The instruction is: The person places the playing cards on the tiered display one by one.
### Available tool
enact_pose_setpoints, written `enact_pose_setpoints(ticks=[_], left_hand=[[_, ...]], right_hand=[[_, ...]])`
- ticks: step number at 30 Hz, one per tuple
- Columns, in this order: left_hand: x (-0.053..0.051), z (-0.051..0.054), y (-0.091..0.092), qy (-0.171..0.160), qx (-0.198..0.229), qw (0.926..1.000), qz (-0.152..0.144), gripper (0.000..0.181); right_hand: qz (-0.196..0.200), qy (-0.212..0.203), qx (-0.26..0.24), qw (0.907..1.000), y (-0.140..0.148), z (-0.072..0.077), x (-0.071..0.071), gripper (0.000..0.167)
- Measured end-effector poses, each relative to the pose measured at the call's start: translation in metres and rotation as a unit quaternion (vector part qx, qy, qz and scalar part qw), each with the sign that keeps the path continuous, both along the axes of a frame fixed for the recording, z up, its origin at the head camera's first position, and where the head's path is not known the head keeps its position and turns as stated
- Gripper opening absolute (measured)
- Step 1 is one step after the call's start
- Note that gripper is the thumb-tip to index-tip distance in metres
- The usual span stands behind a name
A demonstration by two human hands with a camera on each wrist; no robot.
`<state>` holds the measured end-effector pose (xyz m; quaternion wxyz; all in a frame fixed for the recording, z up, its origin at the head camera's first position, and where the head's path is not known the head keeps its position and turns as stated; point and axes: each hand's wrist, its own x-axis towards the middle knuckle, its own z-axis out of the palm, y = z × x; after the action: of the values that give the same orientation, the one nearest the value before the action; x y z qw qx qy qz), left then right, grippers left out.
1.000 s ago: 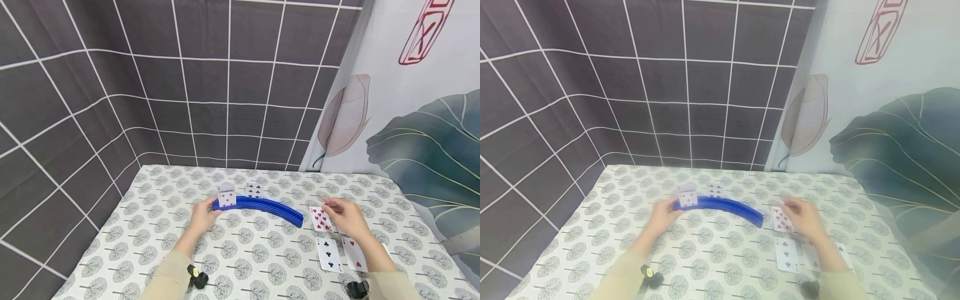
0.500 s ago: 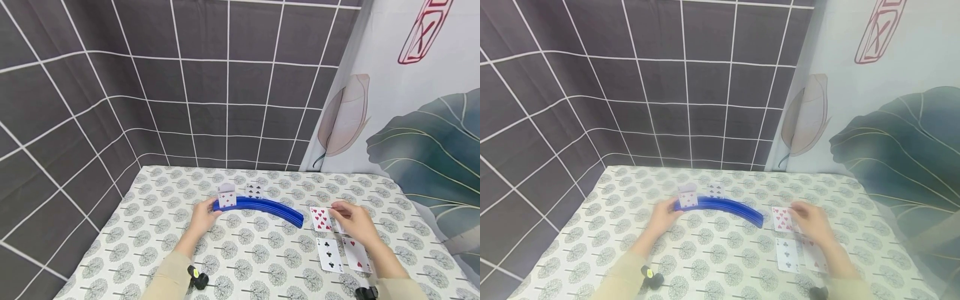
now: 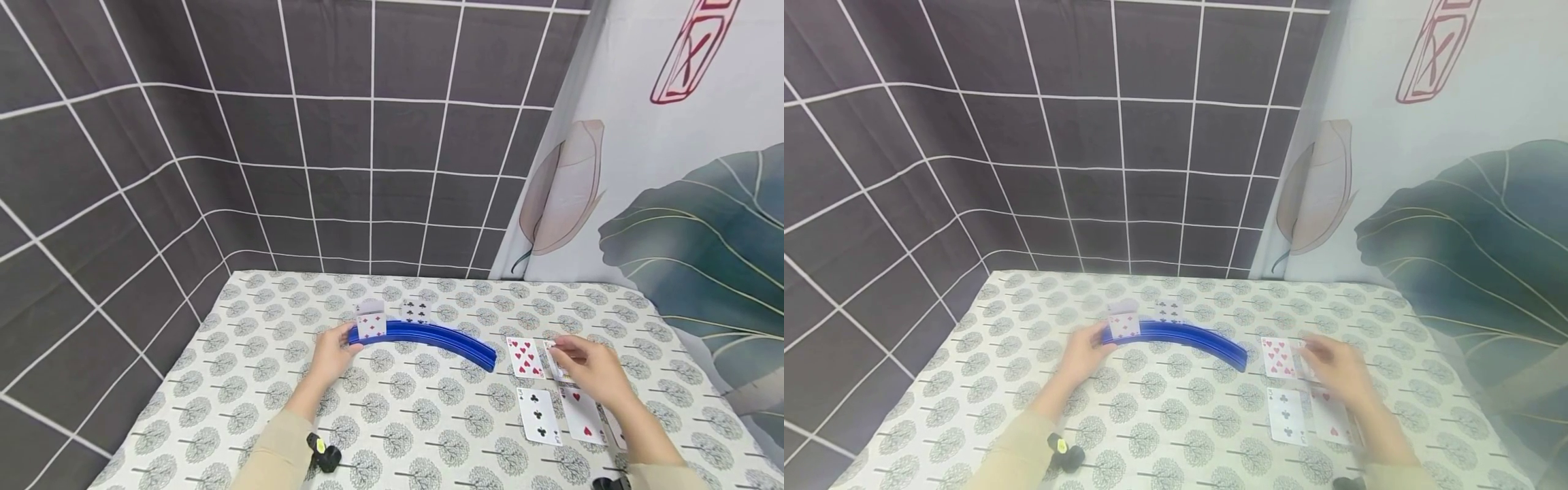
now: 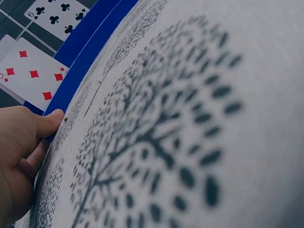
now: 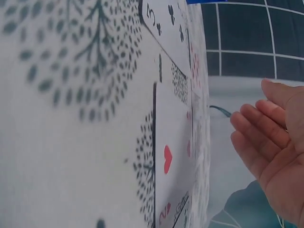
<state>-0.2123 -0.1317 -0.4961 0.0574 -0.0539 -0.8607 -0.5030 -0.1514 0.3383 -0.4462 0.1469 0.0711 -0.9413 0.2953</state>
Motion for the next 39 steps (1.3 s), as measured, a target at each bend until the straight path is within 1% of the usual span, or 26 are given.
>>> enact_pose_setpoints(ticks=[9,13,15,18,23,28,31,34,37,39], left_hand=[[0.0,0.0,0.001,0.0,0.002,1.0,-0.001,0.055],[-0.002,-0.003,0.0,0.004,-0.003,1.0,0.0,0.055],[-0.002,-0.004,0.0,0.005,-0.006,1.0,0.001,0.055],[-0.002,-0.004,0.0,0.006,-0.011,0.9999,0.003,0.055],[0.0,-0.001,0.001,0.001,-0.005,1.0,0.003,0.055],[-0.001,-0.001,0.001,0.004,0.0,1.0,0.0,0.055],[-0.001,-0.002,0.001,0.006,0.0,1.0,0.0,0.055],[-0.001,-0.002,0.001,0.008,-0.004,1.0,0.002,0.055],[-0.001,-0.001,0.001,0.007,-0.008,0.9999,0.003,0.055],[-0.001,0.0,0.001,0.007,-0.011,0.9999,0.004,0.055]], right_hand=[[-0.002,-0.02,0.005,0.9998,0.011,-0.002,0.008,0.034],[-0.005,-0.016,0.01,0.9998,0.016,-0.003,0.011,0.033],[-0.007,-0.007,0.011,0.9999,0.018,-0.005,0.012,0.031],[-0.01,-0.001,0.019,0.9998,0.023,-0.009,0.011,0.029],[-0.019,-0.011,0.03,0.9993,0.03,-0.01,0.015,0.03],[-0.016,-0.014,0.029,0.9993,0.037,-0.009,0.019,0.028],[-0.023,-0.014,0.044,0.9987,0.041,-0.01,0.021,0.026],[-0.032,-0.019,0.059,0.9975,0.046,-0.01,0.022,0.025],[-0.038,-0.034,0.063,0.9967,0.05,-0.01,0.023,0.028],[-0.037,-0.051,0.061,0.9962,0.053,-0.009,0.024,0.03]])
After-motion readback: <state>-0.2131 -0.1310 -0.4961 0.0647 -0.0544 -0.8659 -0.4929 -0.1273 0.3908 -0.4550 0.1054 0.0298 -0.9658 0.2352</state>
